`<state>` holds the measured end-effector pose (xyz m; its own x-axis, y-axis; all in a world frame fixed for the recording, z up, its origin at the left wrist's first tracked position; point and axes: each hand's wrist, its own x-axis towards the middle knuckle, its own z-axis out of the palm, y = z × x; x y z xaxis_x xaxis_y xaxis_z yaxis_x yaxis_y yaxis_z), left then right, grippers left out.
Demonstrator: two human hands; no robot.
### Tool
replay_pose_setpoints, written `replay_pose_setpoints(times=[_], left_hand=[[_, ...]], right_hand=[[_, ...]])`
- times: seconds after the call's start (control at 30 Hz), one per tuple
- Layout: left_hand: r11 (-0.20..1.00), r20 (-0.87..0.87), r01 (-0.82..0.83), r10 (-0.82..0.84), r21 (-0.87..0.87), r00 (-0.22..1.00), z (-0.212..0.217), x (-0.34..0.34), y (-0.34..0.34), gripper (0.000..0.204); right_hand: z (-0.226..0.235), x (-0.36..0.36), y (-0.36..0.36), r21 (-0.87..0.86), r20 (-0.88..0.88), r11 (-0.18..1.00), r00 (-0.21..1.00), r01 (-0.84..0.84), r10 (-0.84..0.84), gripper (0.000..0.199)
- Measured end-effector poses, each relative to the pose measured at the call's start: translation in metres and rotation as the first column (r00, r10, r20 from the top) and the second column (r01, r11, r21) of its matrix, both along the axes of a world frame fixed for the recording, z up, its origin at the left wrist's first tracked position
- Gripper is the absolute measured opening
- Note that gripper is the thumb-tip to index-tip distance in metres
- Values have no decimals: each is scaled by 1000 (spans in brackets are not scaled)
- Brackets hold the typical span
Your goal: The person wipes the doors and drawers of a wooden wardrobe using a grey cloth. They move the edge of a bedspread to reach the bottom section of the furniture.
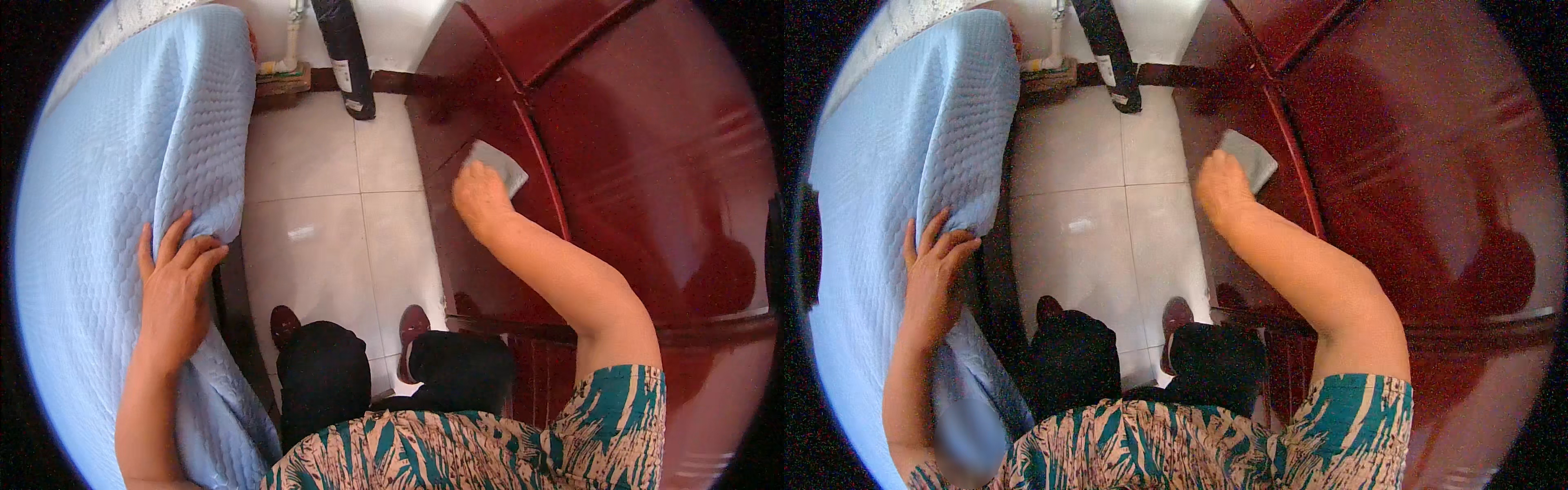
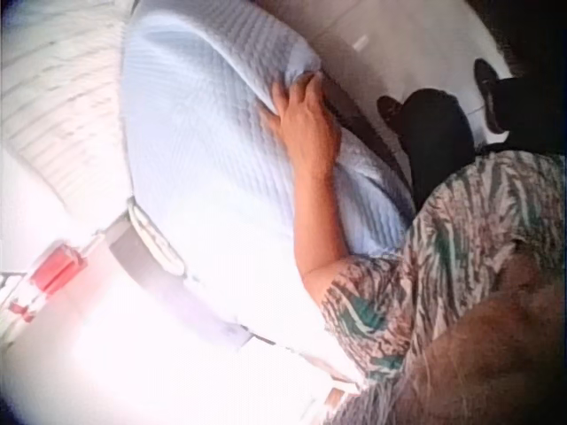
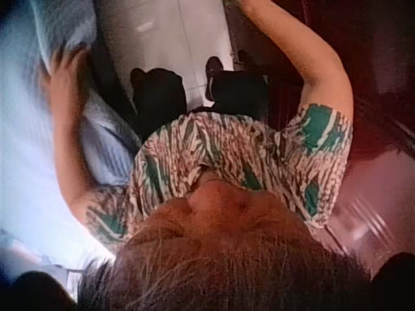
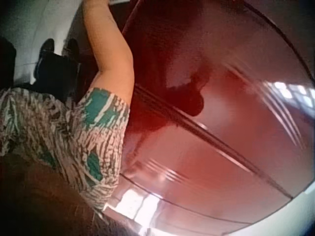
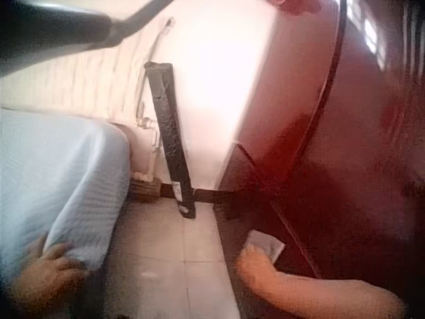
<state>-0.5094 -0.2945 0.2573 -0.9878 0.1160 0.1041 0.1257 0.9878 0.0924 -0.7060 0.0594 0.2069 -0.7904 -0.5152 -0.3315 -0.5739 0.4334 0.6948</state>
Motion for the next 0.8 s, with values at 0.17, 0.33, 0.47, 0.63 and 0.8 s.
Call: replay_pose_setpoints(times=[0.17, 0.33, 0.47, 0.63, 0.8], left_hand=[[995, -50, 59, -55, 76, 997, -8, 5, -1, 45], [993, -87, 92, -85, 80, 993, -16, 12, -12, 44], [992, -110, 104, -96, 67, 989, -24, 11, -14, 39], [994, -59, 96, -93, 52, 994, -15, 17, -9, 39], [994, -76, 109, -109, 1, 991, -29, 12, -17, 39]], right_hand=[[8, 62, 72, 228, -39, 959, 986, 167, -162, 26], [20, 142, 102, 206, 72, 972, 989, 111, -129, 34], [42, 188, 119, 171, 110, 985, 993, 28, -48, 36], [63, 214, 130, 73, 55, 993, 994, 90, -94, 49], [69, 168, 116, 76, -90, 985, 985, 152, -145, 55]])
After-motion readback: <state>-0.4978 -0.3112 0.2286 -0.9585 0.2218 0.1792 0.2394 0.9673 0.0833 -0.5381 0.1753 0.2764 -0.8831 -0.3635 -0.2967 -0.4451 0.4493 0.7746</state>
